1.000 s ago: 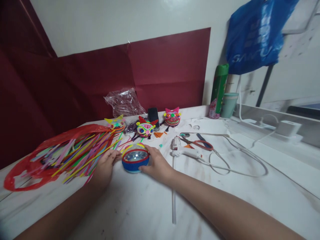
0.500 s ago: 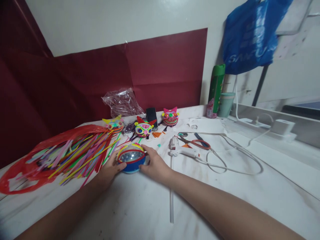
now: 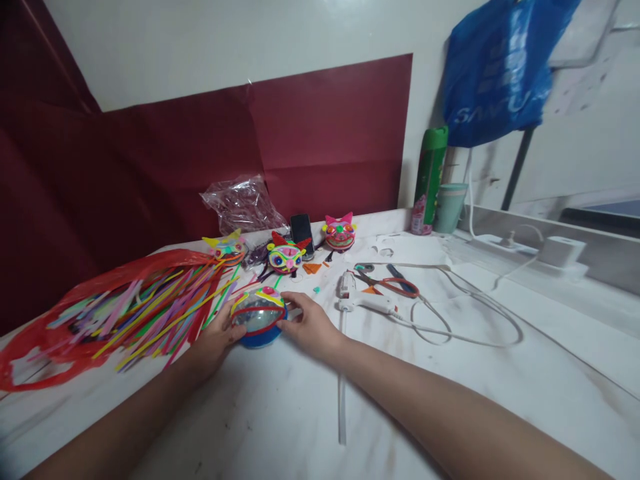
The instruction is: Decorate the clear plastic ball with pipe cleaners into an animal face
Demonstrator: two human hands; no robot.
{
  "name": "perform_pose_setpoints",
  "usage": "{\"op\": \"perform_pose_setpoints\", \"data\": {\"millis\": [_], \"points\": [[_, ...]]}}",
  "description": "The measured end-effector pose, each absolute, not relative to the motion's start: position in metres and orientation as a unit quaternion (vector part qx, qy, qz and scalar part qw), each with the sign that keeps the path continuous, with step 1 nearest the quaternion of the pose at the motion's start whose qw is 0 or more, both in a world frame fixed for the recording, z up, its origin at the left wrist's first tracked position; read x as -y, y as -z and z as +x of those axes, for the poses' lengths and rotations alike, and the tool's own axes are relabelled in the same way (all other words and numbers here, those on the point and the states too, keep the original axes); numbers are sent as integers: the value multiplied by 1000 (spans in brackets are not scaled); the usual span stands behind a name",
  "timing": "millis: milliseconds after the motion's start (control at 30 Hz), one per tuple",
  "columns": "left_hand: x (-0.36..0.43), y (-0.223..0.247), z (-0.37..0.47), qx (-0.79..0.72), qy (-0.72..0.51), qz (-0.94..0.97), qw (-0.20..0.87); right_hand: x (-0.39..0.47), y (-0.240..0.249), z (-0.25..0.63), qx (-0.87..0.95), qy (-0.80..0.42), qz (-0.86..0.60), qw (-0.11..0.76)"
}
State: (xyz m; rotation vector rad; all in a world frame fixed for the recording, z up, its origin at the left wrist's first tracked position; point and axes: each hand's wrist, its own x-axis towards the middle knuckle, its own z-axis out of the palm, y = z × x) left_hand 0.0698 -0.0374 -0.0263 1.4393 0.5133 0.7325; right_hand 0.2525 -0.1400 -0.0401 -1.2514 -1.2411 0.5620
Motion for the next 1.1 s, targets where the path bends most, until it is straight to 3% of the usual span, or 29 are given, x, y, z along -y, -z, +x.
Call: {"op": "perform_pose_setpoints", "data": {"millis": [233, 533, 833, 1100], "points": [[29, 28, 69, -248, -330, 599, 686, 138, 35, 256, 481, -339, -509, 628], [48, 13, 74, -212, -310, 618, 691, 141, 32, 251, 500, -270, -534, 626], [28, 30, 67, -159, -300, 604, 721, 139, 27, 256, 453, -407, -422, 672], [35, 22, 67, -176, -301, 624, 700, 139, 29, 256, 449, -369, -479, 658]]}}
